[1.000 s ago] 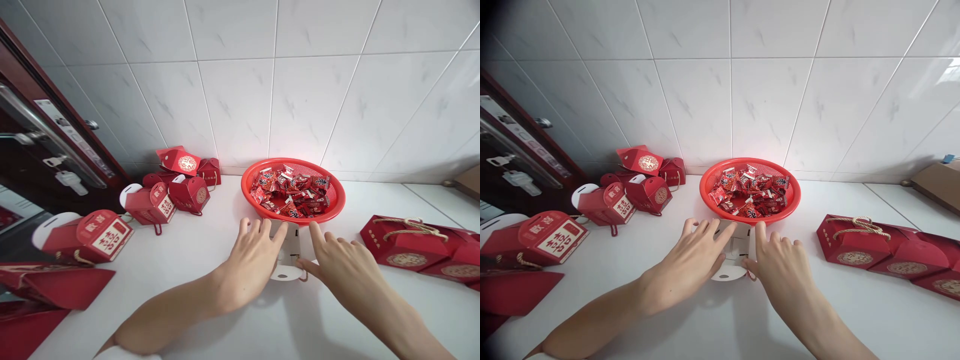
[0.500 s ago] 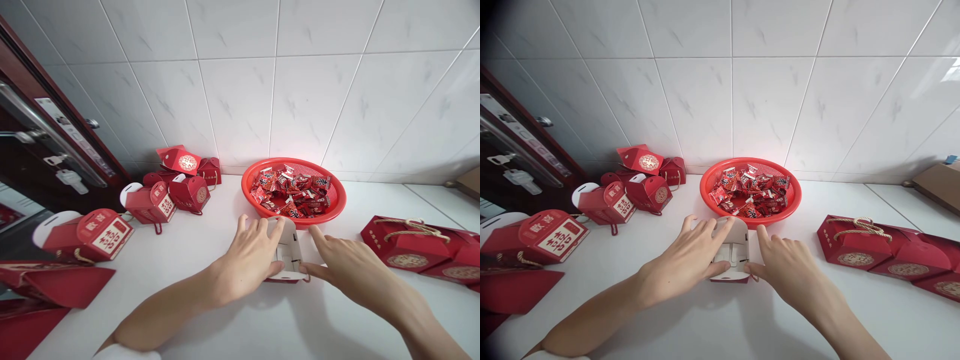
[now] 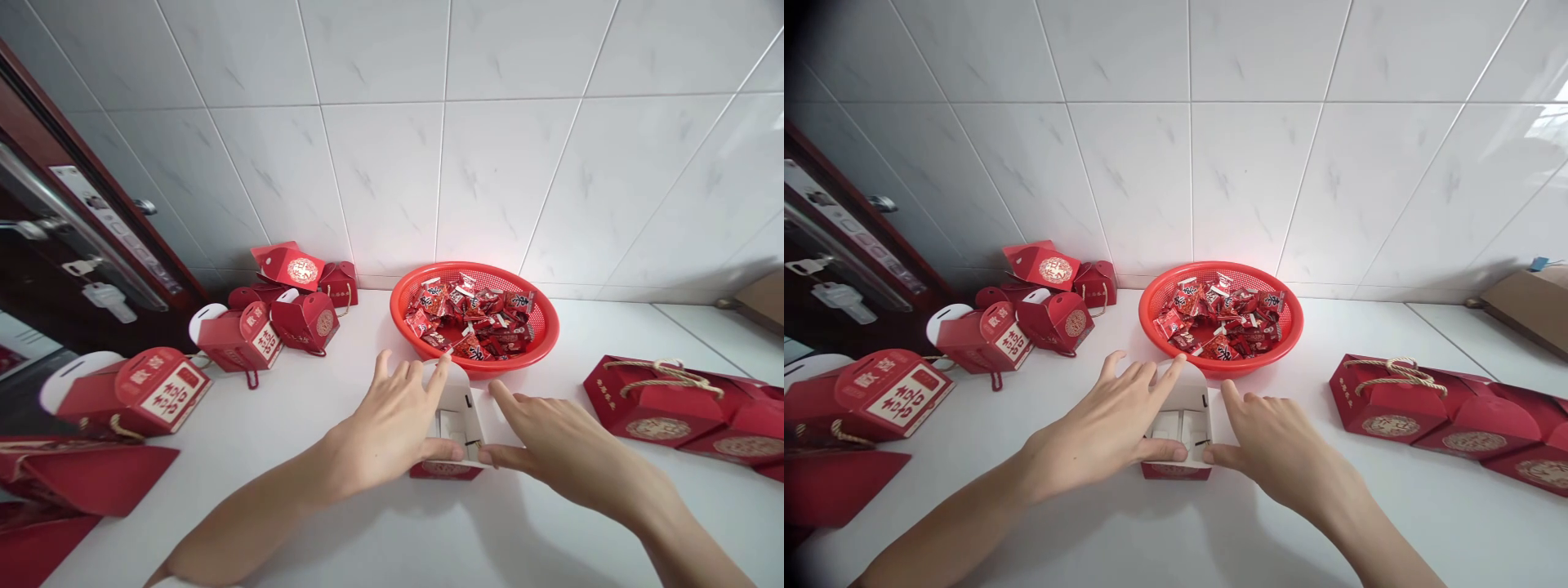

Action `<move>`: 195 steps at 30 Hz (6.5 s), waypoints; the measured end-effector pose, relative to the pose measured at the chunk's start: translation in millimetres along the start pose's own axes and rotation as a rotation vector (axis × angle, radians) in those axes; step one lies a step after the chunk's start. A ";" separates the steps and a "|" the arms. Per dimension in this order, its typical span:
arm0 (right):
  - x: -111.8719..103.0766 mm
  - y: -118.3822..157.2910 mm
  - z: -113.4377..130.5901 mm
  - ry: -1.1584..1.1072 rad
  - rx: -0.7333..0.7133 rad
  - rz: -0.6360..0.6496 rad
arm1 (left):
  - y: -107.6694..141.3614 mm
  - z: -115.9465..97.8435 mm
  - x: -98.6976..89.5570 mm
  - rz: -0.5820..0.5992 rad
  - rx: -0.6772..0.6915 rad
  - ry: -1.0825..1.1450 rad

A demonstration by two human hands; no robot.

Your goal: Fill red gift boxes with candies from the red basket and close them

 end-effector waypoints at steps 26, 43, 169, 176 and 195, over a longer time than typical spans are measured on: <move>7.6 -17.6 12.4 0.082 -0.077 -0.185 | -3.5 21.7 1.0 0.042 -0.087 0.110; -39.1 -9.0 -41.1 -0.285 -0.108 -0.481 | 10.3 26.9 -7.7 0.068 -0.026 0.238; -64.1 -147.3 -78.2 -1.374 -0.227 -0.603 | -129.5 87.2 8.4 -0.484 -0.005 1.494; -62.2 -146.4 -73.6 -1.428 -0.232 -0.662 | -128.1 87.4 8.6 -0.439 -0.015 1.432; -61.7 -139.3 -58.5 -1.253 -0.389 -0.544 | -127.0 81.0 11.1 -0.556 -0.016 1.304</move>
Point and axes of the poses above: each hand's wrist, its own y-axis away from the middle knuckle, its own x-axis out of the palm, z = x × y, the point moved 3 cm from there along -y, towards the middle knuckle, and after that the axes turned 5 degrees about -y, right-handed, at the moved point
